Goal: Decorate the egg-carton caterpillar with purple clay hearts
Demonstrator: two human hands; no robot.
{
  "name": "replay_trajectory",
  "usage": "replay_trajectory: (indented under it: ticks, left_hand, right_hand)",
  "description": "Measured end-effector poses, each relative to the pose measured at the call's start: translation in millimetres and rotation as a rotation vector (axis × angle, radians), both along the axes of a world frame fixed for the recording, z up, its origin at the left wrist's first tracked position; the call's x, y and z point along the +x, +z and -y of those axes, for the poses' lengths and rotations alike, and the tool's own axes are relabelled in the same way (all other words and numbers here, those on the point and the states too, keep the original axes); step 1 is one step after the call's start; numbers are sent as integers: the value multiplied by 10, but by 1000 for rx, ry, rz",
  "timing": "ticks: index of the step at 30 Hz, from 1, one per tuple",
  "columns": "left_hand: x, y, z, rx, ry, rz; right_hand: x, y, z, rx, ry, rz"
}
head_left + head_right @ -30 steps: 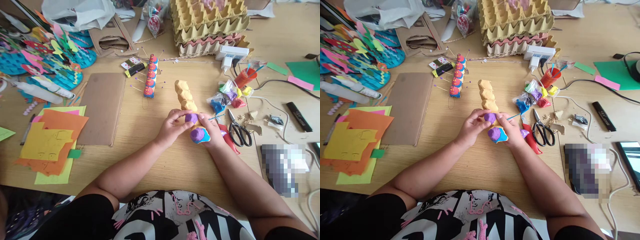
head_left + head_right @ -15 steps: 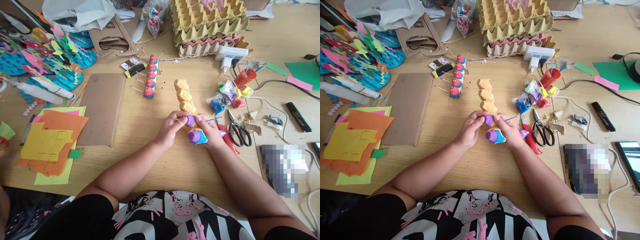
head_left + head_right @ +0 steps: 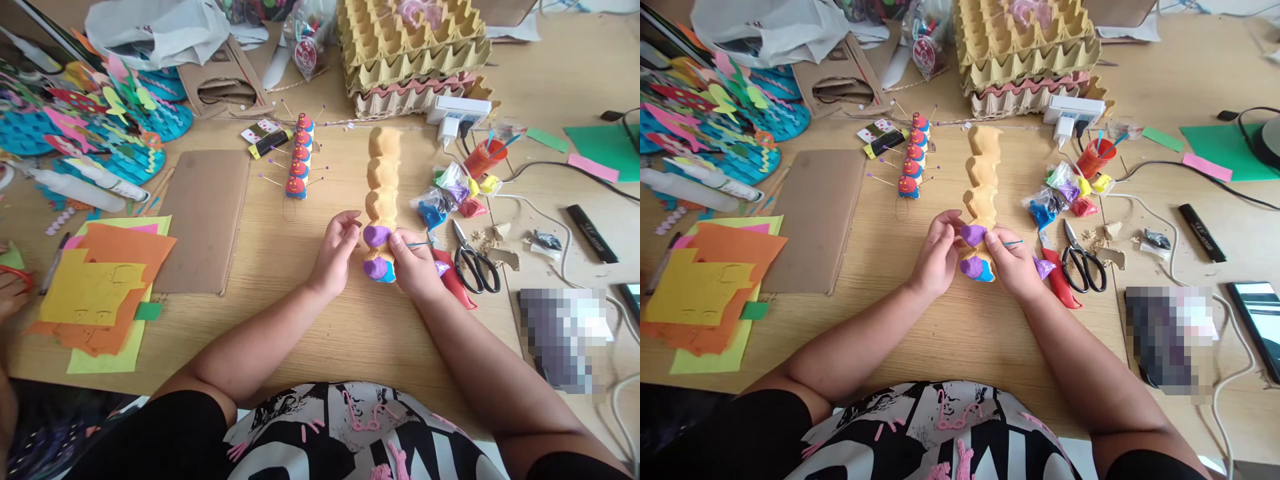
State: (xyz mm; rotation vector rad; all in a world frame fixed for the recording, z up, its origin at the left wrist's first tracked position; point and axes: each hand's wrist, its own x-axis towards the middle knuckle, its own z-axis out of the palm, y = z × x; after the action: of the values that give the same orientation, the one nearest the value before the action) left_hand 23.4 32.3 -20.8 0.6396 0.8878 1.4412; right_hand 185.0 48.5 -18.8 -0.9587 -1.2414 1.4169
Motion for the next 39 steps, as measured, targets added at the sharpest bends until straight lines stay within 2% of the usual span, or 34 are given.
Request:
replay_trajectory:
  ticks: [2, 5, 6, 8, 10, 13, 18, 21, 25, 32, 39]
  left_hand:
    - [17, 45, -3, -17, -44, 92]
    - [24, 157, -12, -55, -314, 187]
    - [18, 197, -16, -104, -366, 217]
    - [-8, 256, -27, -224, -395, 267]
    - [-42, 269, -37, -294, -390, 305]
    - [-80, 204, -50, -294, -388, 334]
    - [-74, 66, -69, -185, -393, 244]
    - [-49, 47, -63, -146, -354, 138]
    - [-34, 59, -49, -126, -342, 95]
    - [-42, 74, -29, -98, -315, 57]
    - [-21, 99, -18, -100, -302, 42]
  right_hand:
    - [-4, -38, -10, 54, -26, -8]
    - [5, -18, -10, 151, 11, 54]
    - [10, 3, -7, 182, 32, 83]
    - [22, 45, -1, 228, 56, 125]
    - [29, 72, 2, 250, 72, 142]
    - [19, 76, 2, 211, 89, 114]
    - [-56, 131, 27, -134, 160, -198]
    - [-92, 204, 49, -229, 194, -250]
    - [-101, 251, 54, -270, 207, -269]
    - [-76, 230, 37, -314, 270, -285]
    - [-55, 230, 37, -332, 274, -269]
